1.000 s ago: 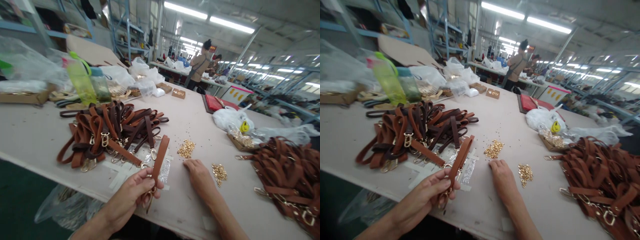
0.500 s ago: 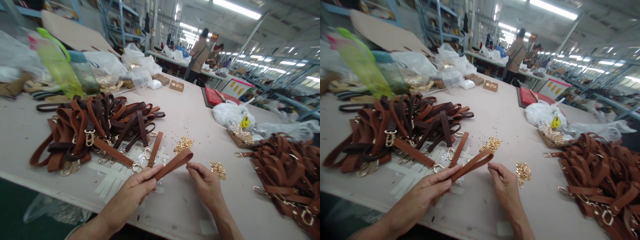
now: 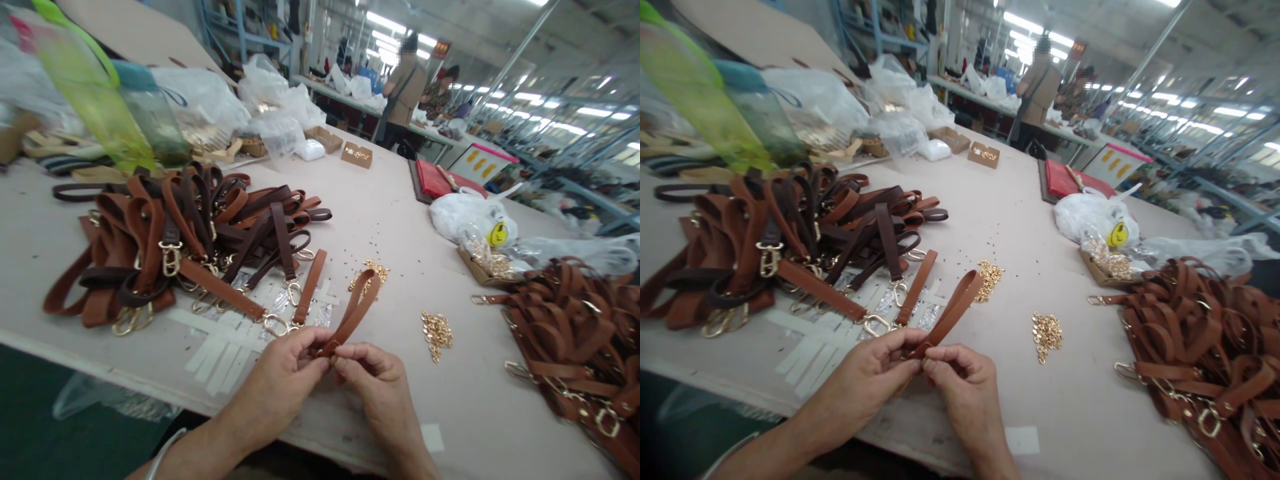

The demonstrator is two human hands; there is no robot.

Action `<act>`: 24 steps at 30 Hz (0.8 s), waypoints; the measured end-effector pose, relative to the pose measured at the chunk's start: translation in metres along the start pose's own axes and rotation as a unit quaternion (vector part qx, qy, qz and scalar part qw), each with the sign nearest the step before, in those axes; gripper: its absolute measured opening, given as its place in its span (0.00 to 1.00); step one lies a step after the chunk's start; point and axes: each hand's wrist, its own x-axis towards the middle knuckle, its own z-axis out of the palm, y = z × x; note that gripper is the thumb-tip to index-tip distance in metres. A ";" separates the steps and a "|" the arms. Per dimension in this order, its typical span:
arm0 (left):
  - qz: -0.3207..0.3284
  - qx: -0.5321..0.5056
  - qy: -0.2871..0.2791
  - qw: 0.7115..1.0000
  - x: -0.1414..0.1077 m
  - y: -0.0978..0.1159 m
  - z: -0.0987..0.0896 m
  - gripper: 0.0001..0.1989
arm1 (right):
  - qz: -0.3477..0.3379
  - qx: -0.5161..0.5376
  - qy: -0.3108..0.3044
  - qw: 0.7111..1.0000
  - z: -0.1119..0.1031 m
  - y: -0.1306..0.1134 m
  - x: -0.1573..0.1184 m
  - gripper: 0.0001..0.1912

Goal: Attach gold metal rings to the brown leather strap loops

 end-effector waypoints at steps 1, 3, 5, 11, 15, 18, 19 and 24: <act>0.006 0.015 0.002 1.000 -0.001 0.001 0.000 0.11 | -0.008 -0.006 -0.002 1.000 0.000 0.000 0.000 0.07; 0.017 0.043 0.004 0.999 -0.002 0.001 0.000 0.12 | -0.036 -0.015 -0.009 0.999 -0.001 0.002 -0.002 0.05; 0.018 0.050 -0.001 0.999 -0.003 0.001 0.000 0.12 | -0.057 -0.015 -0.013 0.998 -0.002 0.004 -0.003 0.04; 0.008 0.027 -0.008 1.000 -0.003 -0.003 0.003 0.11 | -0.055 0.008 -0.015 0.998 -0.006 0.013 -0.006 0.02; 0.011 0.043 -0.011 0.999 -0.005 -0.001 0.005 0.12 | -0.057 0.003 -0.013 0.998 -0.006 0.013 -0.007 0.03; 0.051 0.106 -0.007 0.993 -0.007 0.003 0.005 0.13 | -0.054 0.013 0.001 0.998 -0.004 0.009 -0.009 0.03; 0.066 0.133 -0.006 0.989 -0.008 0.004 0.005 0.13 | -0.047 0.031 0.010 0.998 -0.002 0.008 -0.010 0.04; 0.110 0.200 -0.005 0.973 -0.009 -0.001 0.002 0.12 | -0.034 0.132 0.043 0.990 0.007 0.006 -0.011 0.15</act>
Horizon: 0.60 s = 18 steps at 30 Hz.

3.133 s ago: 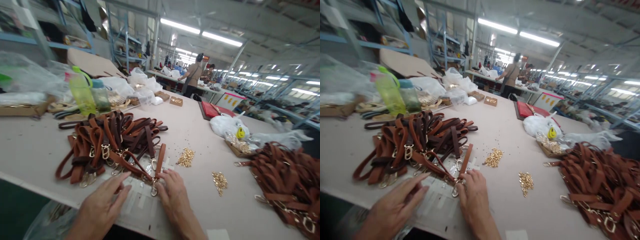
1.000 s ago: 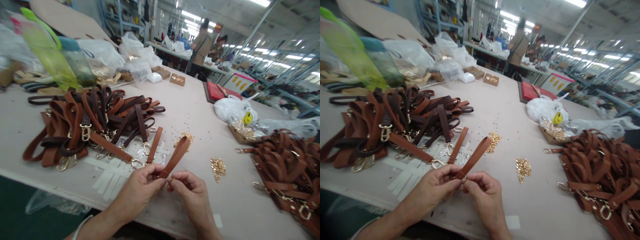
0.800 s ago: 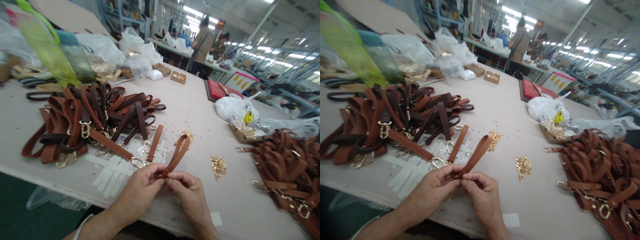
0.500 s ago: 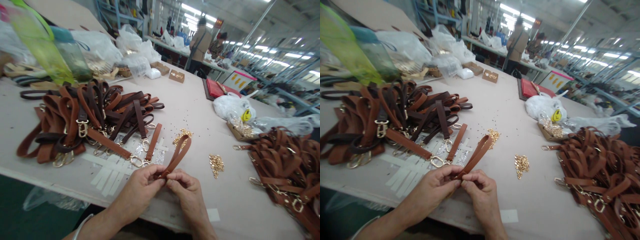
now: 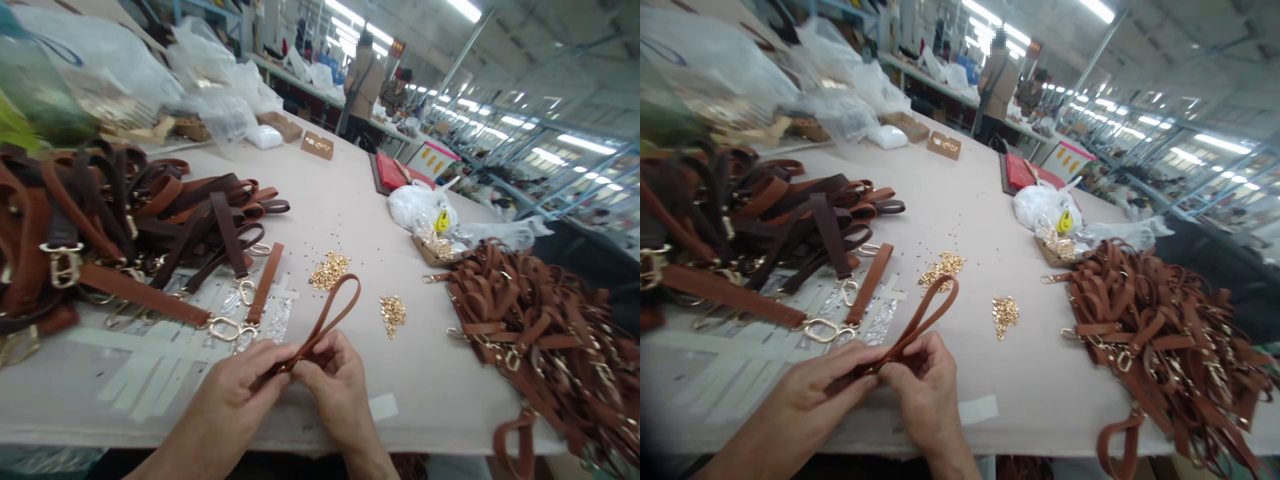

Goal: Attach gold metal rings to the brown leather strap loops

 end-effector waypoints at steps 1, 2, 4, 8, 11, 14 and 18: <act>-0.001 -0.002 0.003 1.000 0.000 -0.002 0.001 0.11 | -0.003 -0.001 0.005 1.000 0.001 0.000 0.000 0.15; -0.007 -0.012 0.004 1.000 0.000 -0.003 0.002 0.09 | -0.006 -0.009 0.011 1.000 0.002 0.000 0.000 0.15; -0.050 -0.066 -0.016 0.996 0.001 -0.005 0.005 0.09 | -0.007 -0.043 0.016 0.999 0.000 -0.003 0.000 0.14; -0.203 -0.229 -0.095 0.947 0.005 -0.007 0.013 0.17 | -0.039 -0.249 0.012 0.968 -0.030 -0.019 0.000 0.09; -0.259 -0.286 -0.071 0.920 0.008 -0.011 0.016 0.24 | -0.133 -0.472 0.097 0.866 -0.076 -0.033 0.001 0.05; -0.294 -0.336 -0.070 0.892 0.006 -0.016 0.014 0.27 | -0.167 -0.620 0.152 0.752 -0.120 -0.041 0.004 0.06; -0.312 -0.369 -0.114 0.868 0.000 -0.019 0.010 0.28 | -0.177 -0.703 0.124 0.678 -0.146 -0.043 0.008 0.06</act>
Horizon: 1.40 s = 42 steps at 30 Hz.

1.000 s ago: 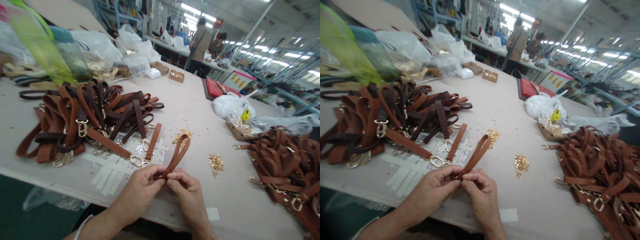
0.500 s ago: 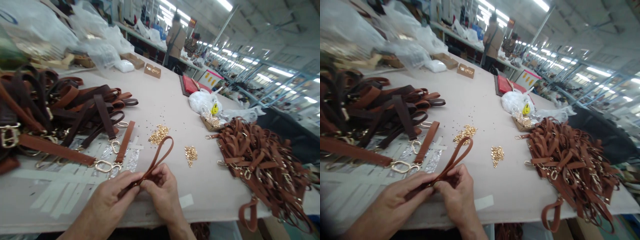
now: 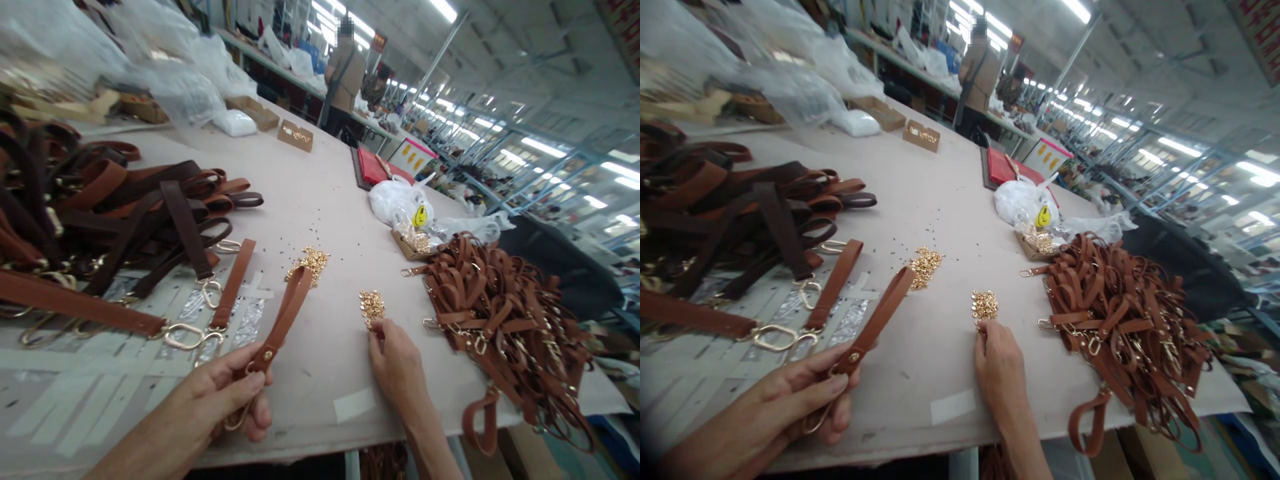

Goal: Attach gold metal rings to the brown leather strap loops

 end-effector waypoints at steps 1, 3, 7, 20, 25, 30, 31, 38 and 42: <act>-0.001 0.000 0.000 1.000 -0.001 0.000 0.000 0.28 | -0.006 -0.013 -0.005 1.000 0.000 0.002 0.001 0.06; 0.007 -0.006 0.016 1.000 -0.003 0.002 0.001 0.26 | -0.010 -0.038 -0.012 0.999 0.002 0.002 0.003 0.07; 0.036 -0.033 0.040 0.998 -0.005 0.009 0.006 0.18 | -0.027 -0.077 -0.010 0.997 0.002 0.002 0.006 0.07; 0.039 0.005 0.058 0.997 -0.001 0.013 0.015 0.13 | -0.130 -0.162 -0.017 0.978 0.001 0.004 0.010 0.11; 0.074 0.036 0.057 0.995 0.000 0.012 0.019 0.09 | -0.043 0.003 0.008 0.999 0.000 0.007 0.009 0.06; 0.143 0.101 0.073 0.982 0.004 0.009 0.017 0.10 | -0.014 0.304 0.024 0.952 -0.001 -0.051 -0.008 0.01; 0.153 0.115 0.077 0.978 0.004 0.009 0.018 0.10 | -0.030 0.345 0.017 0.938 0.001 -0.067 -0.011 0.02; 0.208 0.162 0.071 0.962 -0.002 0.011 0.021 0.09 | -0.107 0.376 0.006 0.920 0.018 -0.121 -0.013 0.10; 0.240 0.200 0.083 0.946 -0.001 0.009 0.020 0.09 | -0.117 0.346 -0.002 0.931 0.015 -0.123 -0.010 0.09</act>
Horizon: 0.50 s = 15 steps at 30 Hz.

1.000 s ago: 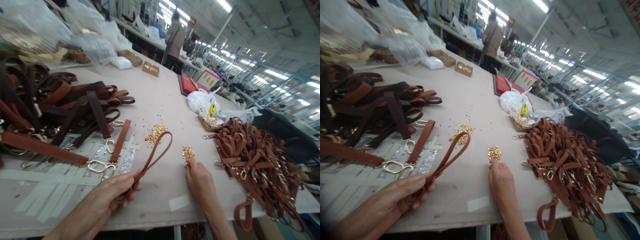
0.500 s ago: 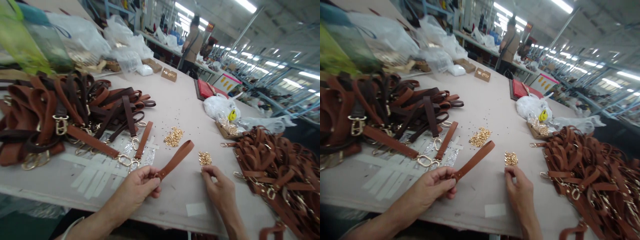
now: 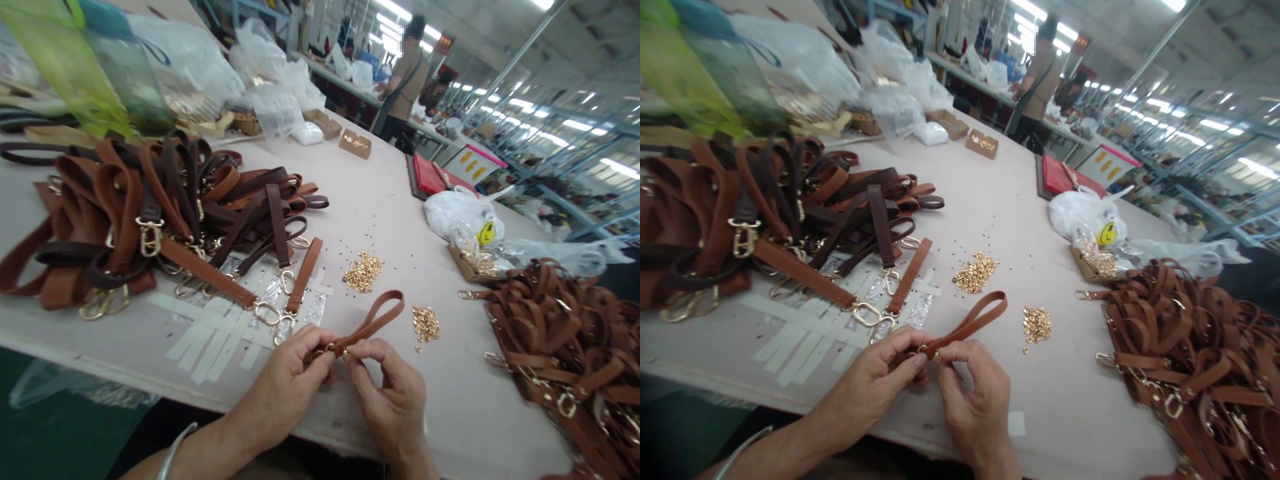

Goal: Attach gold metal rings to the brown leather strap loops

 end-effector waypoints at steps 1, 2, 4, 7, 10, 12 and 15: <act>0.010 0.014 0.001 1.000 0.000 -0.001 0.000 0.09 | -0.003 -0.008 -0.001 1.000 0.000 -0.001 0.000 0.09; 0.019 0.026 0.001 0.999 -0.001 -0.001 0.000 0.10 | -0.005 -0.015 -0.001 1.000 -0.001 -0.002 0.000 0.09; 0.036 0.046 0.000 0.998 -0.003 -0.002 0.000 0.10 | -0.005 -0.026 0.007 1.000 0.000 -0.004 -0.001 0.09; 0.059 0.060 0.002 0.996 -0.005 -0.003 0.000 0.11 | 0.013 -0.018 0.022 1.000 0.003 -0.003 -0.003 0.08; 0.071 0.066 0.008 0.995 -0.005 -0.003 0.000 0.11 | 0.072 0.036 0.032 0.996 0.007 -0.002 -0.006 0.04; 0.083 0.073 0.012 0.994 -0.005 -0.002 0.002 0.11 | 0.123 0.096 0.056 0.986 0.011 -0.002 -0.008 0.03; 0.111 0.085 0.005 0.990 -0.008 0.001 0.006 0.10 | 0.190 0.211 0.107 0.953 0.017 -0.003 -0.010 0.10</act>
